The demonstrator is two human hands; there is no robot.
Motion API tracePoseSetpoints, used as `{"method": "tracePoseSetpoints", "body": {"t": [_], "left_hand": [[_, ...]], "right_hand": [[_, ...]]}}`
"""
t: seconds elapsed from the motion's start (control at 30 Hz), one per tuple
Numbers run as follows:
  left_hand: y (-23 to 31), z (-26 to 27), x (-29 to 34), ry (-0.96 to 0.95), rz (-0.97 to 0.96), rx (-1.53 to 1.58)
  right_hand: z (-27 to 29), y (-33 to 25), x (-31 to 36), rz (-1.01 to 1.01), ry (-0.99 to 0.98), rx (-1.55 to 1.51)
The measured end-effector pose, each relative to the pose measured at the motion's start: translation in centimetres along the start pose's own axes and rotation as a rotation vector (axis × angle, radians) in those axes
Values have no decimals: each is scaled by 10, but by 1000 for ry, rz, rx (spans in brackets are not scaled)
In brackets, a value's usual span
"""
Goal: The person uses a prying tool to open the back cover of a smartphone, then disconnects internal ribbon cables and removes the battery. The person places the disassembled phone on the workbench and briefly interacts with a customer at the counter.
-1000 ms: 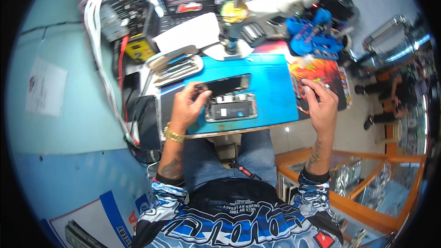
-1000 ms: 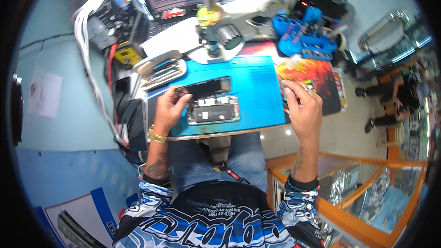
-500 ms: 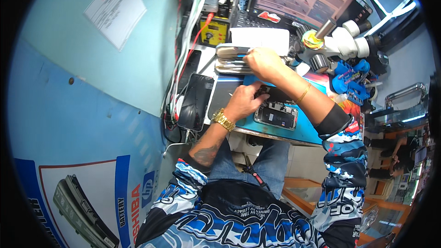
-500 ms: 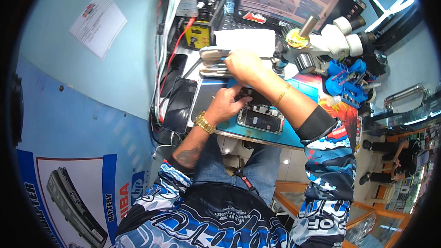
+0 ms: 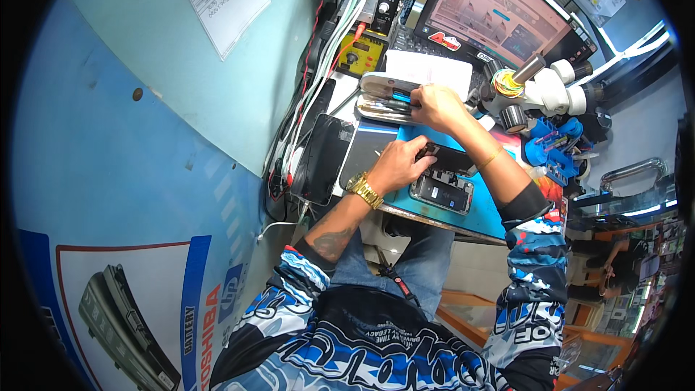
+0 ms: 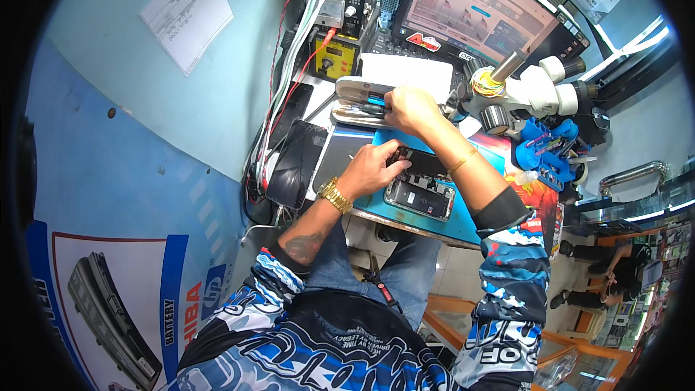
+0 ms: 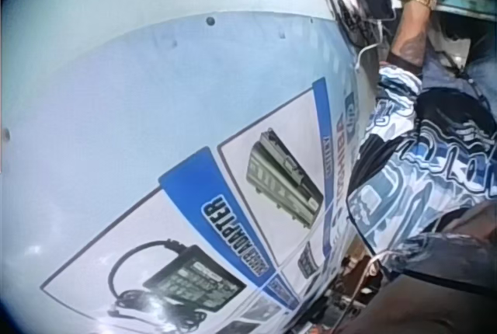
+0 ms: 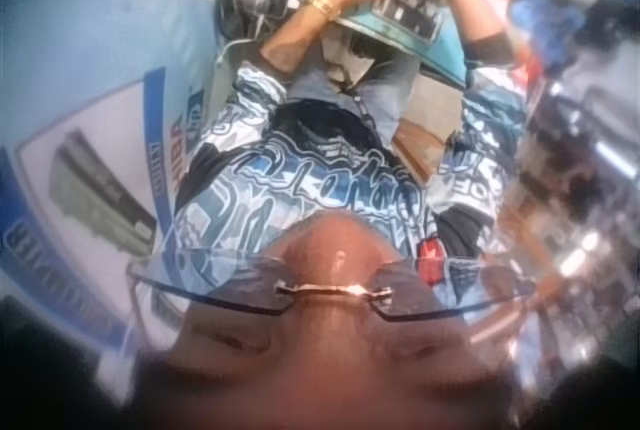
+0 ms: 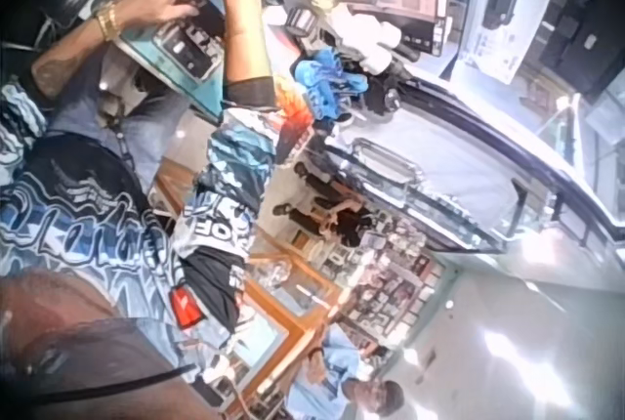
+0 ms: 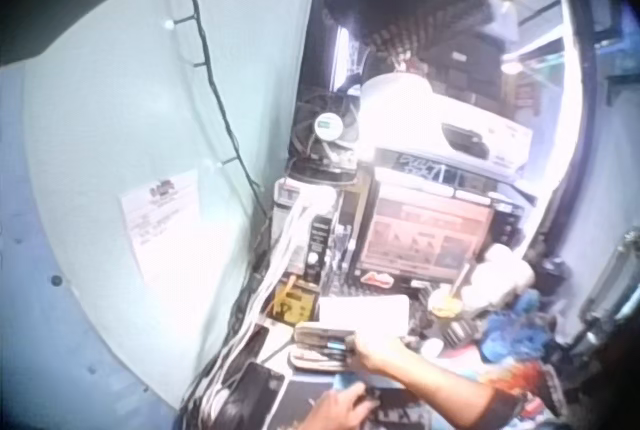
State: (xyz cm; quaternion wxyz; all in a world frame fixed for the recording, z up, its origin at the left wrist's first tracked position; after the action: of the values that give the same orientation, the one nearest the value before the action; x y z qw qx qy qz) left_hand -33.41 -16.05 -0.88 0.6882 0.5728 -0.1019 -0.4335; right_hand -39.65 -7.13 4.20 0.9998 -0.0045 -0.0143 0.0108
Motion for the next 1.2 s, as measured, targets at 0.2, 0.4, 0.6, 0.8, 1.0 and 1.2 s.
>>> {"method": "tracePoseSetpoints", "body": {"t": [0.2,0.4,0.6,0.8,1.0,1.2], "left_hand": [[3,1,-1,1,20,55],[0,-5,-2,-44,41,13],[5,-1,0,-15,27,11],[4,-2,-2,-31,69,17],[-1,-2,-3,-25,110,21],[1,-7,-2,-57,117,50]], "right_hand": [[20,23,5,-55,90,-502],[26,44,29,-100,239,-1015],[79,17,97,-100,507,-1147],[113,3,134,-111,567,-963],[172,2,204,69,894,-615],[76,67,292,-430,892,-723]]}}
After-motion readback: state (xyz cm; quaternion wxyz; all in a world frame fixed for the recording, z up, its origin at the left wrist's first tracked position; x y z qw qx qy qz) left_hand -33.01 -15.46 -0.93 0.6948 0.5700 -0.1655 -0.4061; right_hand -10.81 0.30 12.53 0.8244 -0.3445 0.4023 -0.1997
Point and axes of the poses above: each hand's wrist, its own x-axis away from the middle knuckle, its own z-axis out of the back of the hand, y = z × x, the point moved 10 cm from there along -x, towards the middle knuckle, and after that the axes turned 2 degrees about x, right-handed, at the moved point
